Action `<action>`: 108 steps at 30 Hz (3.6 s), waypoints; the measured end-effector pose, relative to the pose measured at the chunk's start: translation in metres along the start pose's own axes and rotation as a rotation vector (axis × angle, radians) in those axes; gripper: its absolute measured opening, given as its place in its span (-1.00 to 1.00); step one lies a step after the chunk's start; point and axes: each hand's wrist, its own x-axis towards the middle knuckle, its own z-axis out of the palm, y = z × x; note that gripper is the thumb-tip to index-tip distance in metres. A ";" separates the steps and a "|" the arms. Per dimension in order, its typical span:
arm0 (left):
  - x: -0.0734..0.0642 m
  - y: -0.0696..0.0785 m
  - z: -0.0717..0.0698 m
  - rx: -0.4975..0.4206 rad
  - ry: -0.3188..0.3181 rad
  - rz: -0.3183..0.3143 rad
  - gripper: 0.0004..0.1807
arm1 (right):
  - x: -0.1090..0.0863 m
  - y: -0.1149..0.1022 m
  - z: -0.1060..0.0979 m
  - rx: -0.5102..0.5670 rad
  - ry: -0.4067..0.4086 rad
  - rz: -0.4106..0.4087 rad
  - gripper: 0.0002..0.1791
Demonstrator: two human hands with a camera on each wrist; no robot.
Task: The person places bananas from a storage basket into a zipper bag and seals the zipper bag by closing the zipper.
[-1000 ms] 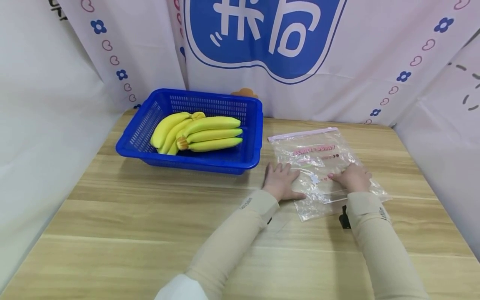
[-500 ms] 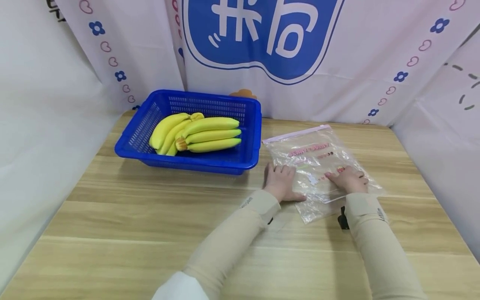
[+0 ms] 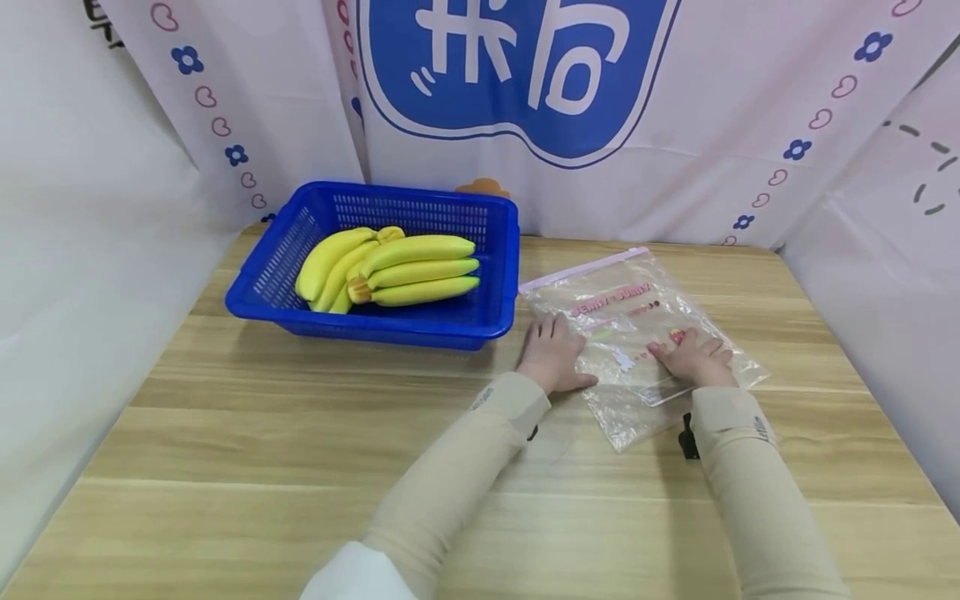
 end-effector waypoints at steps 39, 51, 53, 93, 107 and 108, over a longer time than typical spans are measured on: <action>0.009 -0.012 -0.001 -0.147 -0.080 0.085 0.18 | 0.011 0.001 -0.005 -0.134 0.039 -0.066 -0.06; 0.005 -0.011 -0.007 -0.176 -0.084 0.050 0.12 | 0.013 0.001 -0.007 -0.078 0.077 -0.123 -0.04; 0.004 -0.010 -0.007 -0.170 -0.090 0.038 0.13 | 0.012 0.001 -0.006 -0.064 0.079 -0.131 -0.03; -0.001 0.002 -0.003 -0.061 -0.025 -0.112 0.15 | -0.004 -0.022 -0.005 -0.016 0.094 -0.057 0.20; 0.006 -0.002 -0.002 -0.125 -0.040 -0.112 -0.05 | 0.000 -0.038 -0.004 -0.188 -0.088 -0.062 0.27; 0.007 -0.003 -0.002 -0.141 -0.035 -0.109 -0.13 | 0.002 -0.037 -0.004 -0.199 -0.094 -0.061 0.28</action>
